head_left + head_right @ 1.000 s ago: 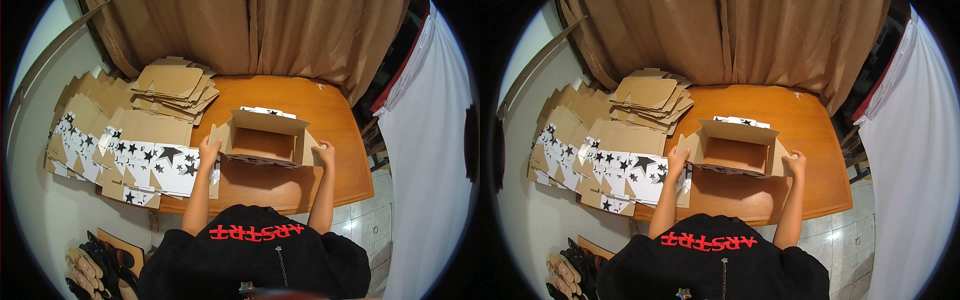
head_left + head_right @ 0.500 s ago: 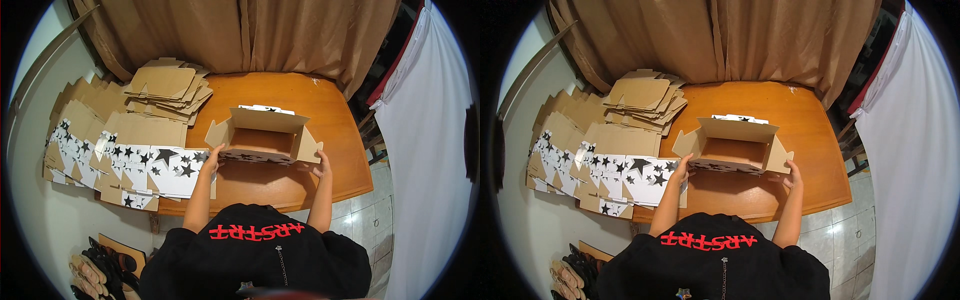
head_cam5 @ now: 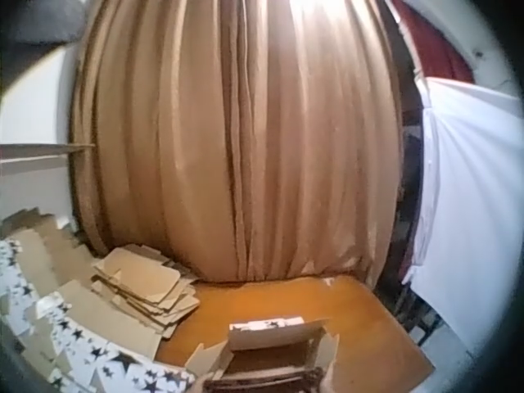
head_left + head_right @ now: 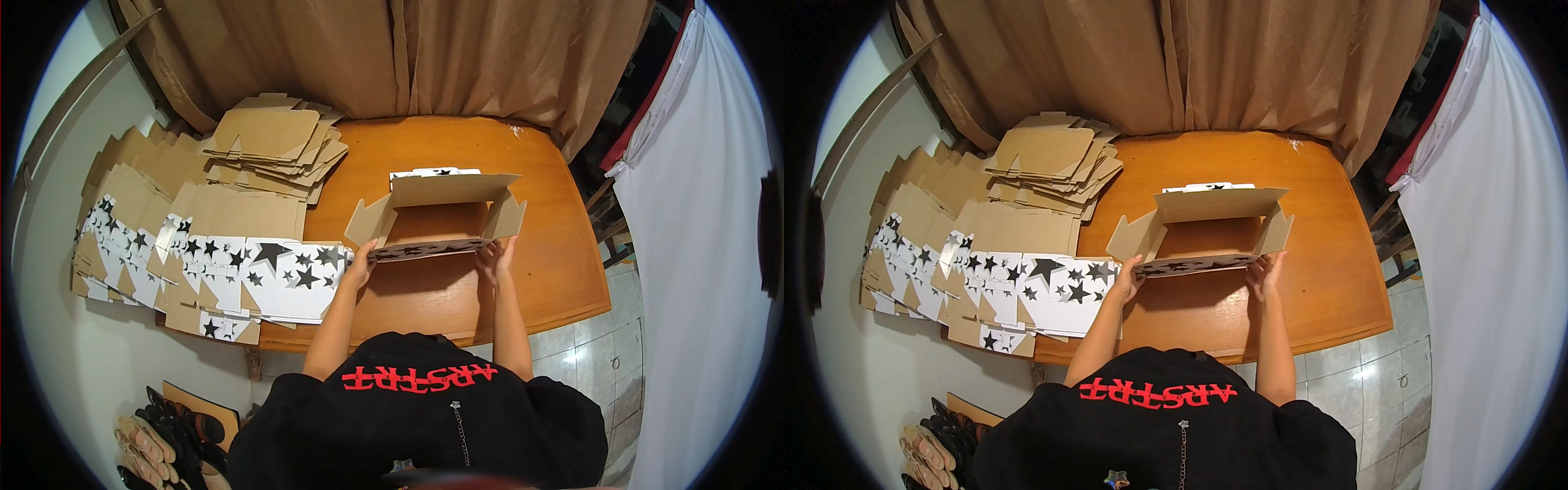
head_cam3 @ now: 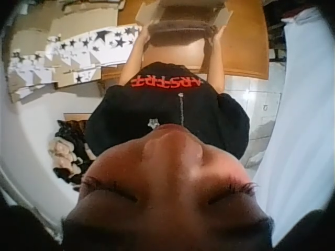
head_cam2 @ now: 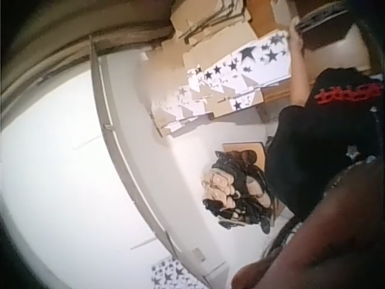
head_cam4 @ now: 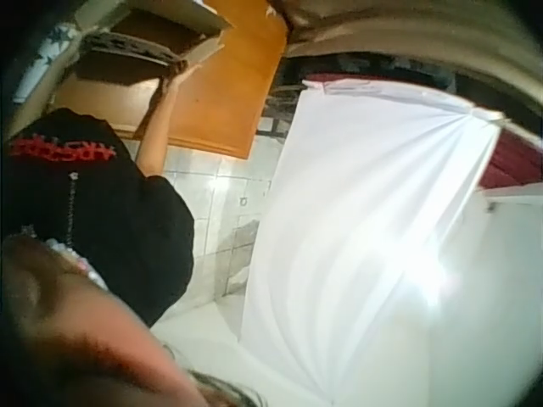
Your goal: Folding cardboard sheets into shoe boxes and placing them on a storage shelf.
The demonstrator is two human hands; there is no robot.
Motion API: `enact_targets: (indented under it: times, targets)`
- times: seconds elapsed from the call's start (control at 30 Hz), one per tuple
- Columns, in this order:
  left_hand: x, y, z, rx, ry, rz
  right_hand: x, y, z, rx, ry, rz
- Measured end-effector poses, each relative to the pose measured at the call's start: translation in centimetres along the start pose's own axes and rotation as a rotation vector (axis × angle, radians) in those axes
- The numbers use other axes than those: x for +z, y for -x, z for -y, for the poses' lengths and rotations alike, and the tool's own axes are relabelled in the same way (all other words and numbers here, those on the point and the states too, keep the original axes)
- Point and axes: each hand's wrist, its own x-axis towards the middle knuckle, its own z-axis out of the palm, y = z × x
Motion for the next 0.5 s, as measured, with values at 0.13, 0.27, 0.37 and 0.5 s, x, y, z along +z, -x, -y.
enact_targets:
  times: [0.13,0.27,0.37,0.5]
  targets:
    - [-1.2,-0.5,1.3,0.041,0.035,-0.024,0.3,-1.1,-0.5,-0.017,-0.034,-0.035]
    - [-2.3,-0.5,2.3,0.068,0.103,-0.025,1.4,-1.5,-1.1,0.016,-0.062,-0.115]
    - [-0.1,-0.9,2.1,0.057,0.094,-0.003,-4.2,-6.2,-4.9,-0.063,-0.135,0.002]
    - [-2.1,0.0,2.7,0.058,0.074,-0.103,0.0,-3.4,-4.9,-0.021,-0.022,-0.160]
